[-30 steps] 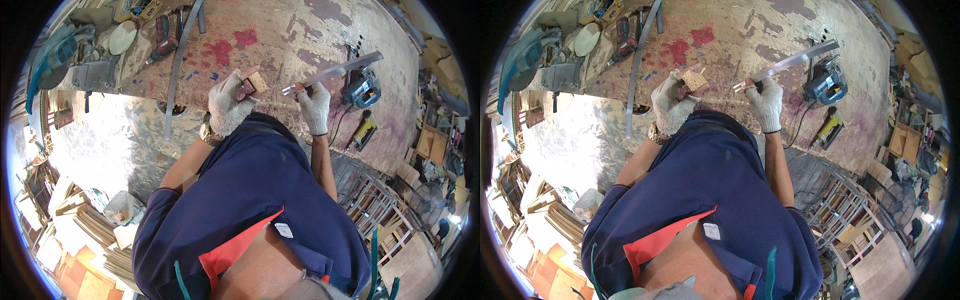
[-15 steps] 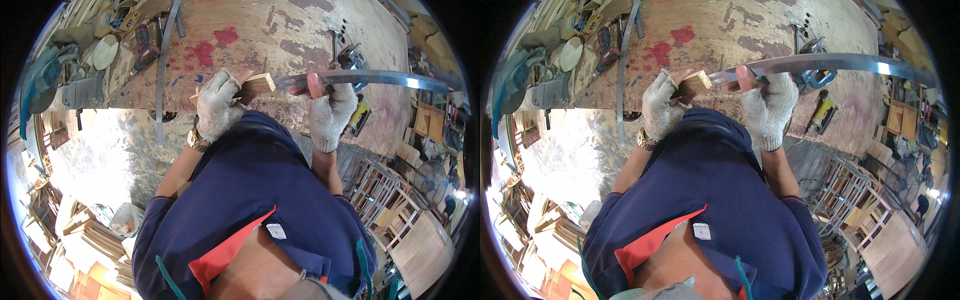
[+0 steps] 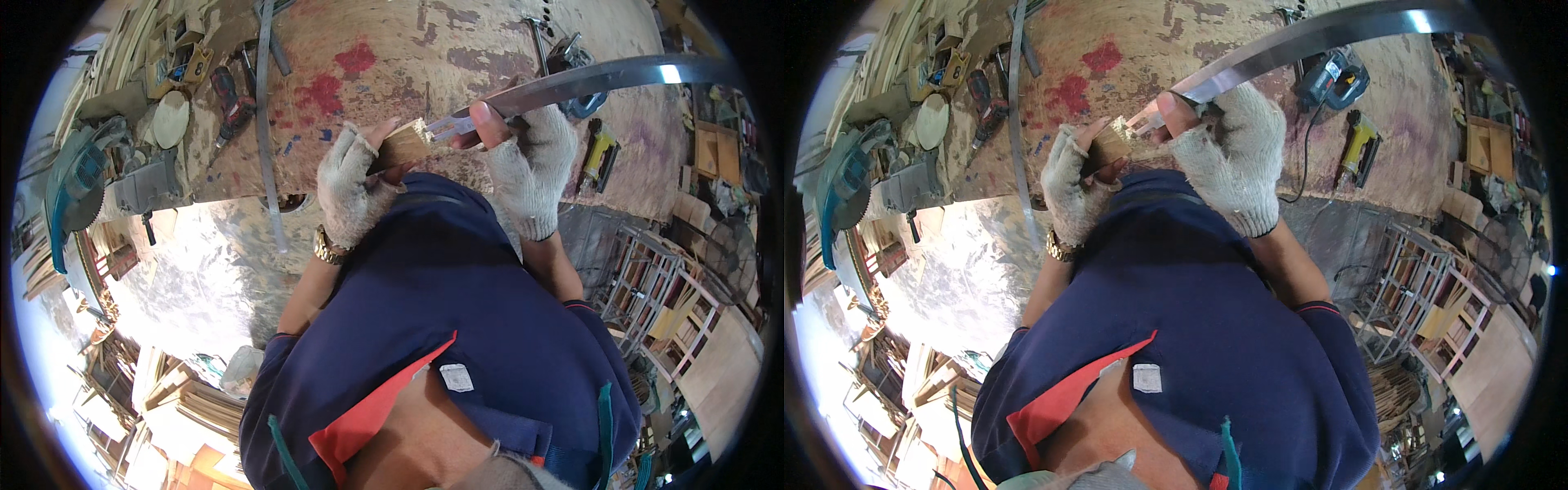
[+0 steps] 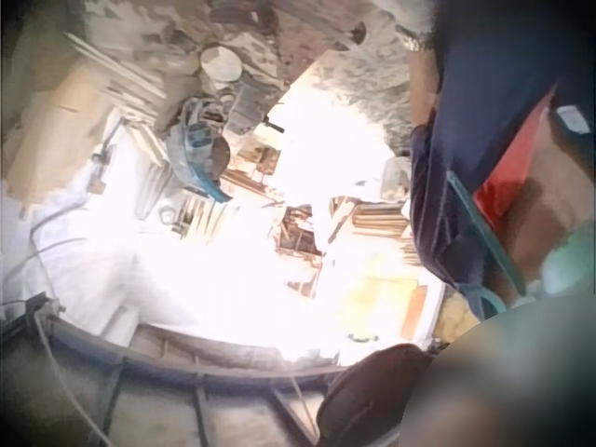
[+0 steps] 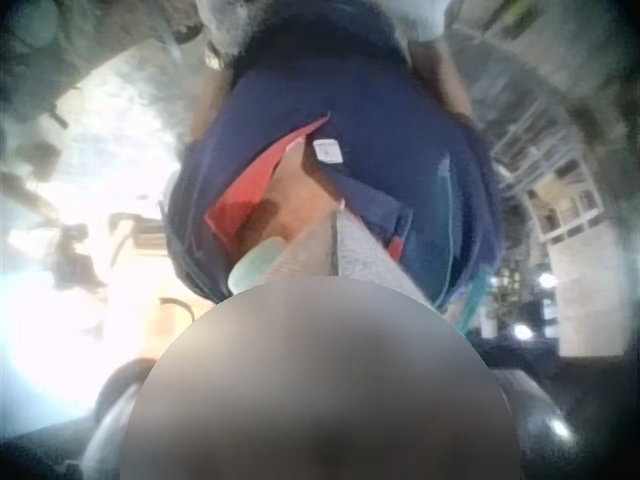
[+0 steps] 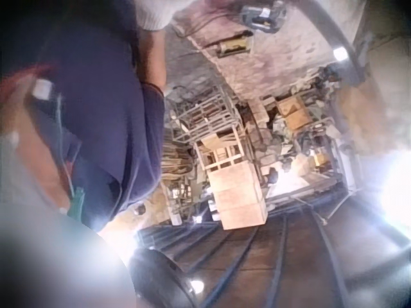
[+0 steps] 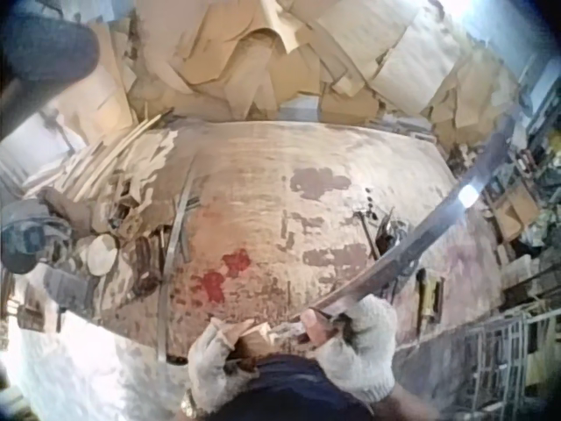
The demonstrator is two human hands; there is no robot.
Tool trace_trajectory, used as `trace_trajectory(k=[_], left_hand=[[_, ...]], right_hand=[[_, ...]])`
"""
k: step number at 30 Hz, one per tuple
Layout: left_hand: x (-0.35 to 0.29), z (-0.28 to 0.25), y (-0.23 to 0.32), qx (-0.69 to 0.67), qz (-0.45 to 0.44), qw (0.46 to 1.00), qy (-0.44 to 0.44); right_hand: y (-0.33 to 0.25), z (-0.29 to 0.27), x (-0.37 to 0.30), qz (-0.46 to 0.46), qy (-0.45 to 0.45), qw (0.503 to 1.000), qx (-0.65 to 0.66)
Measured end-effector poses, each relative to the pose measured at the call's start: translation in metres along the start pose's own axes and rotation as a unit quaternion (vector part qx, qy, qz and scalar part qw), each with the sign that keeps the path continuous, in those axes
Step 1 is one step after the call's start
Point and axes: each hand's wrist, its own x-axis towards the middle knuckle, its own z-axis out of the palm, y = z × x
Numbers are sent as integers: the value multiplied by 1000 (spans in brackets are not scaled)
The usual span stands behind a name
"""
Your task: The person retrieves a wooden piece from a stack, files its edges, and uses a drill to drive screws into it. The person handles wood pieces, a file, and a drill in a cluttered workshop.
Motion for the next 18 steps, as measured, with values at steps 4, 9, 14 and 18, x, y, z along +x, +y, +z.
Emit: trace_trajectory(k=[4,9,14,18], left_hand=[[0,3,-4,-5,31,999,8],[-2,3,-2,-7,23,1000,7],[-3,5,-1,-19,15,1000,15],[-3,6,-2,-27,12,999,19]], right_hand=[[-6,-1,-1,4,-14,1000,-16],[-9,-4,-2,10,-17,996,-89],[-6,-5,-3,-25,-16,989,-145],[-1,0,1,-87,35,989,-116]])
